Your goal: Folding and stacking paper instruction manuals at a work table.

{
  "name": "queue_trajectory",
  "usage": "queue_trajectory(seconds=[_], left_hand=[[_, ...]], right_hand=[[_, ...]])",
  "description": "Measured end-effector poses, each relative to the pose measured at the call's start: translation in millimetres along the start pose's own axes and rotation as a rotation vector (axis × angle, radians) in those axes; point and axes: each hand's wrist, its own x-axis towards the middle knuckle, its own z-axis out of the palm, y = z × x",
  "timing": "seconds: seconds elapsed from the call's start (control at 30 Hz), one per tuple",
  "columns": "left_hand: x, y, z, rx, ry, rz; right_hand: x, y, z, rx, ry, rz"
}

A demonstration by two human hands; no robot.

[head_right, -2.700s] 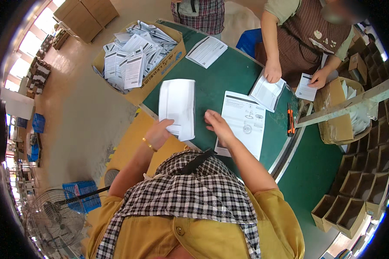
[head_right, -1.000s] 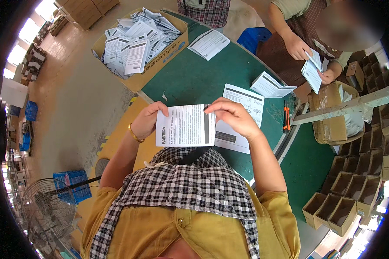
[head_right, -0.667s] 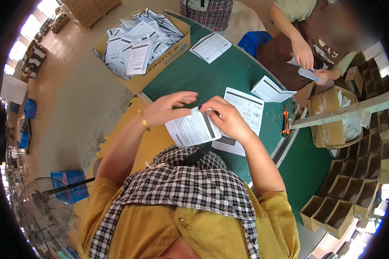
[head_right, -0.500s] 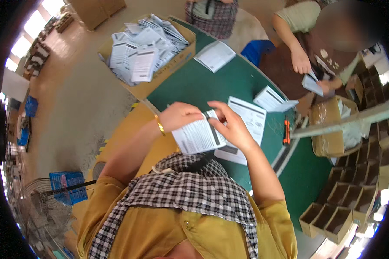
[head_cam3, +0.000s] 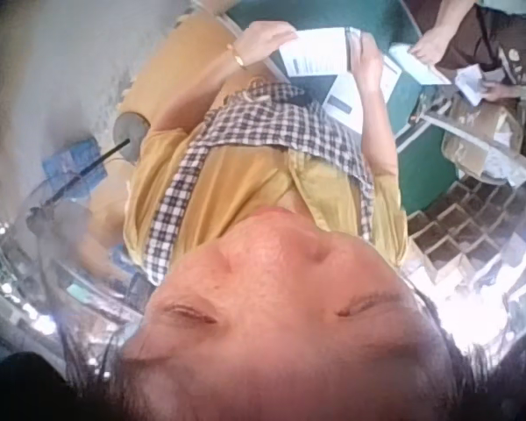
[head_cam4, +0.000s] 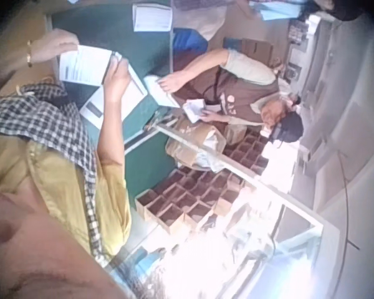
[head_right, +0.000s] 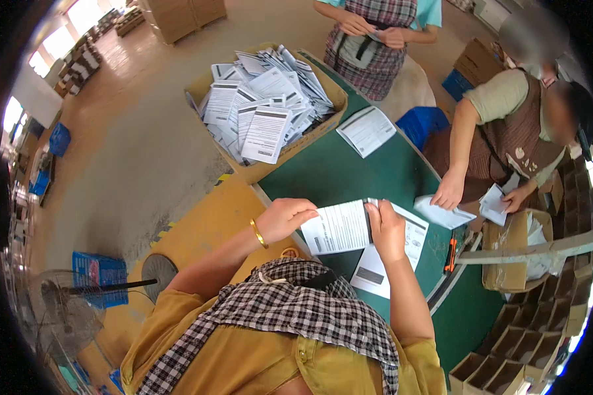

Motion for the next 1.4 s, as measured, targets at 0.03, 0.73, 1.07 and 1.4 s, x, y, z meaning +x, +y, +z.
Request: queue_trajectory(seconds=[0.03, 0.73, 1.07, 1.4], left_hand=[[4, -4, -5, -0.009, -0.042, -0.022], [1, -119, 198, -0.376, -0.193, -0.59], [24, -85, 266, 0.183, -0.067, -0.409], [20, -50, 274, 0.397, -0.024, -0.225]], right_hand=[[4, 4, 2, -0.035, 0.018, -0.015], [-197, 207, 9, -0.37, -0.183, 0.874], [-221, 211, -17, -0.308, -0.174, 0.881], [-221, 207, -24, -0.311, -0.22, 0.828]])
